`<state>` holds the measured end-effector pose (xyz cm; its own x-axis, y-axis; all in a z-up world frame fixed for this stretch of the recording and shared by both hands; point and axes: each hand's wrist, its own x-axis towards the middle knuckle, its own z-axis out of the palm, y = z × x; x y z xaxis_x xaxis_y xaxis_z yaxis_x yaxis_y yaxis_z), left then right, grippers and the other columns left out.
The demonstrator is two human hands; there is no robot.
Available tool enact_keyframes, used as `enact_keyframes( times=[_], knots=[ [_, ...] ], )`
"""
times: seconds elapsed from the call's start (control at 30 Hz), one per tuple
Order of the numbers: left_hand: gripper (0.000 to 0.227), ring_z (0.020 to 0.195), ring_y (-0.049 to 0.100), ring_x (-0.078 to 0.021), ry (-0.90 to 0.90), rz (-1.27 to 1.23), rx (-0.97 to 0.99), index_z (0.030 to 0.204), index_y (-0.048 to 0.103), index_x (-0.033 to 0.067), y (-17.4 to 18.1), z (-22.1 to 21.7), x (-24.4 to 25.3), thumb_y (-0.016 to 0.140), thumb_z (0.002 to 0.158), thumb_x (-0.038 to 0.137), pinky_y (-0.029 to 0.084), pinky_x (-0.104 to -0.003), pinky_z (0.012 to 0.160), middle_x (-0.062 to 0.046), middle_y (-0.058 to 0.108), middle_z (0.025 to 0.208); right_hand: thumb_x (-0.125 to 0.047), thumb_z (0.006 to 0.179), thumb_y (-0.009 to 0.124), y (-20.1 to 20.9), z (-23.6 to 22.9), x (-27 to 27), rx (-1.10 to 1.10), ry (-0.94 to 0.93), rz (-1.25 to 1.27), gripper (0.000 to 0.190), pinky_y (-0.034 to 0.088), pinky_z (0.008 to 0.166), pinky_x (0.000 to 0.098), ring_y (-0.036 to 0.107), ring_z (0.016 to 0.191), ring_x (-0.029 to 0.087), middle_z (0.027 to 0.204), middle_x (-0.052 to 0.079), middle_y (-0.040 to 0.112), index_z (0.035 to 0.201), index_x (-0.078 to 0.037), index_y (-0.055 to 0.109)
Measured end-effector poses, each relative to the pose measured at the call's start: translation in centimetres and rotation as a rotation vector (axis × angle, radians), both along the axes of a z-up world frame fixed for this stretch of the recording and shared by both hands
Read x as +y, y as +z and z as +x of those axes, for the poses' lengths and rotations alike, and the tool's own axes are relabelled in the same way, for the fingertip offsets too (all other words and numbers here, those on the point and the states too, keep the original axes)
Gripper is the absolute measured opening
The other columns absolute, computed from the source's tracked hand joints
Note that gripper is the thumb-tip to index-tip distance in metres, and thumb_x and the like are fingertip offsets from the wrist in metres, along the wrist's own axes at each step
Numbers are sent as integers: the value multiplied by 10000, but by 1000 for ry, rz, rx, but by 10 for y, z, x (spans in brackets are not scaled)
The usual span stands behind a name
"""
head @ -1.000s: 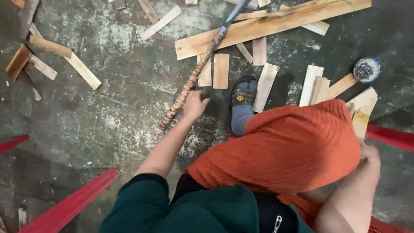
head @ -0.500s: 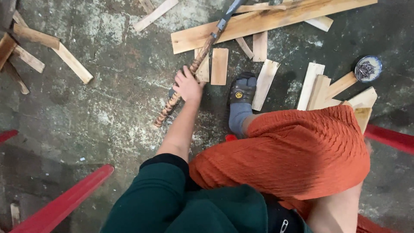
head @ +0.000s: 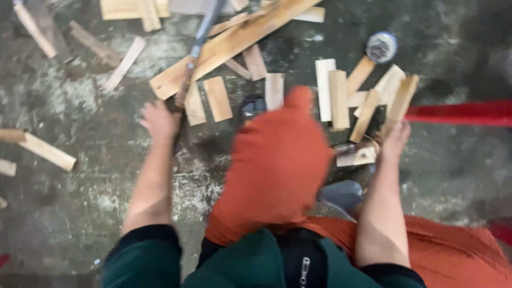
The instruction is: Sorting and aligning wooden slats to assemble a component, followed by hammering them together.
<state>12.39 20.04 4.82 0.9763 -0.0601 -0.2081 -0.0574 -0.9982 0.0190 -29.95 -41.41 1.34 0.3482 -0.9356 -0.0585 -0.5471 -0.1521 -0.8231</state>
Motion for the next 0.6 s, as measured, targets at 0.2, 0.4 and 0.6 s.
enact_keyframes(
  times=[0.2,0.4,0.6],
  knots=[
    [496,1135,568,-442,-378,-347,51,1342,615,-12,230,73,-70,814,972,253,466,-548,921,-280,554,1278,-198,958,564,-3,55,50,-135,128,114,491,464,873,354,548,1006,225,1257,107,530,1434,-163,447],
    [559,1251,604,-438,-1043,-632,-34,1390,610,-90,442,-41,-158,635,1049,352,473,-567,1020,-275,625,1357,-113,882,632,33,118,112,422,236,-151,756,344,1120,517,446,1246,457,1307,261,456,1565,-25,319],
    [575,1238,580,-328,-1064,-632,242,1364,592,20,380,-79,-188,762,885,288,474,-506,1069,-169,598,1361,-213,857,712,46,132,143,728,206,-285,773,433,933,557,473,1123,424,1240,210,489,1537,-64,376]
  ],
)
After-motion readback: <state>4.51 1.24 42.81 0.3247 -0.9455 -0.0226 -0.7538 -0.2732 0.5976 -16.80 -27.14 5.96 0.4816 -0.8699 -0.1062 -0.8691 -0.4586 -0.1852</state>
